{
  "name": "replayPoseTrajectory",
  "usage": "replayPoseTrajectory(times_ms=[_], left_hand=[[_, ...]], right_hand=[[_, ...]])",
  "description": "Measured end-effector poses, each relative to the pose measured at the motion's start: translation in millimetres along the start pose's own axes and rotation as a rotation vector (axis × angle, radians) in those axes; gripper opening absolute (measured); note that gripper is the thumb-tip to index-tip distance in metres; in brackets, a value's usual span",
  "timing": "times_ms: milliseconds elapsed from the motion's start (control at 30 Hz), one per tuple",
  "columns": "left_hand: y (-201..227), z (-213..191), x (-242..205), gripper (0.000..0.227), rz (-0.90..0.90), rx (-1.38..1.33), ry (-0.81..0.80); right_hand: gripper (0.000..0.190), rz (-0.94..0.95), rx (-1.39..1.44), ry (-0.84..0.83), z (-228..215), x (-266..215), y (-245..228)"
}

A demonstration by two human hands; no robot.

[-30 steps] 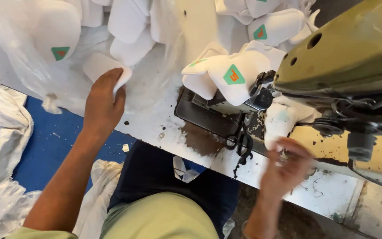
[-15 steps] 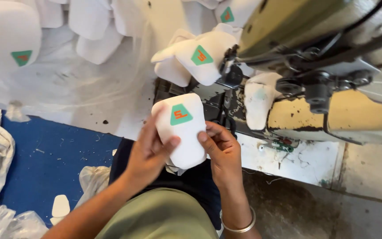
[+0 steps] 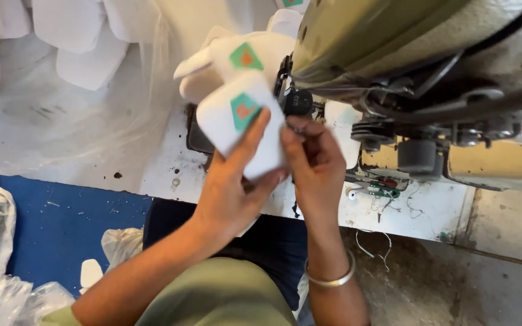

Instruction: The person operates a sewing machine to stitch white shoe parts, repeatedly picking up pieces from a pile, guiding them under the needle, and placing the finished items aside. The person also briefly adjusts the machine and removes a thread.

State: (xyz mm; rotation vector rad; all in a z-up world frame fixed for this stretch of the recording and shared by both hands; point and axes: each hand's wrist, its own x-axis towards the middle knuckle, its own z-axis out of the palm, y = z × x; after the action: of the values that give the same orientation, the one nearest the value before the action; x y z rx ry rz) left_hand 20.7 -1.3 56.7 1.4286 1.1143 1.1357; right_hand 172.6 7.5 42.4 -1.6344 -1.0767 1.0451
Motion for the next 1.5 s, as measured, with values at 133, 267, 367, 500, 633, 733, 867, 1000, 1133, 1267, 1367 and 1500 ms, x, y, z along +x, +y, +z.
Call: replayPoseTrajectory(times_ms=[133, 267, 367, 500, 633, 733, 867, 1000, 1133, 1267, 1367, 1500], left_hand=[[-5.6, -10.5, 29.0, 0.083, -0.117, -0.217, -0.042], [-9.5, -33.5, 46.2, 0.084, -0.092, -0.073, -0.21], [-16.5, -41.9, 55.4, 0.084, -0.171, -0.125, -0.298], [-25.7, -43.4, 55.0, 0.084, -0.092, -0.234, -0.325], [-25.4, -41.1, 51.5, 0.084, -0.082, -0.248, -0.315], [-20.3, -45.5, 60.6, 0.083, -0.099, -0.203, -0.325], [-14.7, -62.9, 86.8, 0.086, -0.055, 0.074, -0.402], [-12.9, -69.6, 112.0, 0.086, -0.012, 0.027, -0.501], [-11.3, -73.5, 133.0, 0.083, -0.082, 0.076, -0.561], [-21.8, -73.4, 138.5, 0.082, 0.057, 0.102, -0.554], [-17.8, -57.1, 110.2, 0.081, 0.075, 0.11, -0.323], [-16.9, -12.4, 49.7, 0.058, -0.064, -0.414, 0.077]], right_hand=[[0.019, -0.276, 0.316, -0.039, -12.6, 15.5, 5.1], [0.028, -0.824, -0.445, 0.602, -113.6, 23.3, 22.2], [0.041, -1.013, -0.736, 0.97, -203.6, 26.3, 64.5], [0.027, -0.962, -1.037, 1.106, -237.6, 27.2, 123.1], [0.027, -0.844, -0.981, 1.178, -221.7, 28.3, 94.4], [0.03, -1.096, -0.642, 1.128, -161.4, 25.1, 51.1], [0.017, -0.35, 0.179, 0.297, -27.9, 12.4, 15.4], [0.019, -0.044, 0.496, -0.003, 31.4, 16.5, 12.7], [0.036, -0.065, 0.672, 0.082, 42.1, 27.3, 11.8], [0.039, -0.003, 0.659, 0.136, 42.6, 26.9, 4.8], [0.037, -0.012, 0.642, 0.13, 39.5, 26.9, 3.9], [0.035, -0.017, 0.617, 0.071, 33.8, 28.4, 7.6]])
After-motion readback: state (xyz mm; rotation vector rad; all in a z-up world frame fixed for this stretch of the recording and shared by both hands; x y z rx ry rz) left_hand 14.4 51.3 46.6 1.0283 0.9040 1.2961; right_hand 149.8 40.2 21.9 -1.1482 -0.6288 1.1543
